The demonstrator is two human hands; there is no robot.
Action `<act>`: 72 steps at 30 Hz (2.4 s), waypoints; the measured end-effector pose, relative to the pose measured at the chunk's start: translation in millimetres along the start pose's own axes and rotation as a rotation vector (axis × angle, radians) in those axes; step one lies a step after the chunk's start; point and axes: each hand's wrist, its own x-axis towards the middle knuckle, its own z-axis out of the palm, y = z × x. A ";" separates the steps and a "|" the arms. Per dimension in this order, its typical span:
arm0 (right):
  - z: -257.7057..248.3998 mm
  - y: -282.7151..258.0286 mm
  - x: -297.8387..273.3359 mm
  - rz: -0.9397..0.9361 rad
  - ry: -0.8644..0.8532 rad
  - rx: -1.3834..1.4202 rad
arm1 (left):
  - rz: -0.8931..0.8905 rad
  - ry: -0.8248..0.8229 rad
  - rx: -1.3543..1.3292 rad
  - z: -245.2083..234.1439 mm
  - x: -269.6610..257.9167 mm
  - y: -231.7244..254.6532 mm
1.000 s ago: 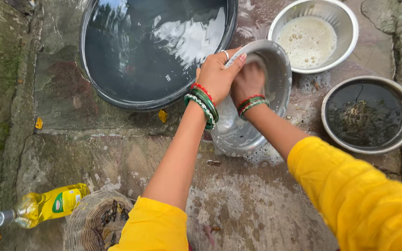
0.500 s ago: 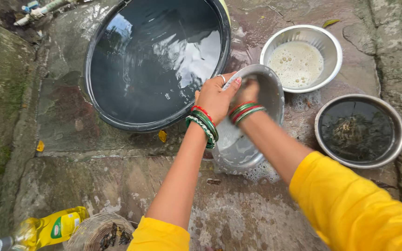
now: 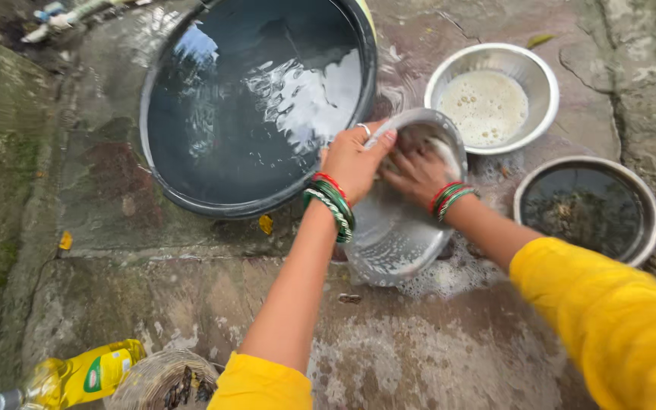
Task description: The person washes several metal bowls and a pot by hand using a cloth and soapy water in a basin.
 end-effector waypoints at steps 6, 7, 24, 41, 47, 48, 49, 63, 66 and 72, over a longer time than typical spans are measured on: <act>-38.1 -114.6 0.3 0.654 -0.501 0.809 | 0.017 0.032 -0.044 -2.5 -7.3 -1.6; -38.8 -124.7 7.1 0.700 -0.419 1.039 | -0.004 0.048 -0.072 -3.8 -6.0 2.1; -77.5 -61.3 -59.0 -0.073 -0.247 0.477 | 0.298 0.119 0.051 -15.8 -25.7 -14.2; -66.0 -66.3 -66.1 0.041 -0.184 0.402 | 0.397 0.032 0.070 5.0 -43.1 -16.3; -14.1 25.3 -31.6 -0.307 -0.063 -0.363 | 0.034 -0.177 0.273 11.9 -23.6 28.8; -2.4 22.3 -32.1 -0.305 -0.056 -0.366 | 0.078 -0.177 0.289 10.8 -25.2 27.3; 8.3 16.9 -32.2 -0.257 -0.106 -0.280 | 0.125 -0.174 0.308 9.1 -25.1 25.3; -59.2 -103.4 -27.2 0.568 -0.883 0.379 | 0.085 -0.155 0.353 37.6 -43.4 42.9; -60.6 -101.8 -34.5 0.479 -0.812 0.335 | 0.049 -0.119 0.347 44.1 -50.5 44.0; -63.3 -94.0 -25.1 0.490 -0.929 0.372 | 0.014 -0.112 0.320 36.8 -35.2 27.1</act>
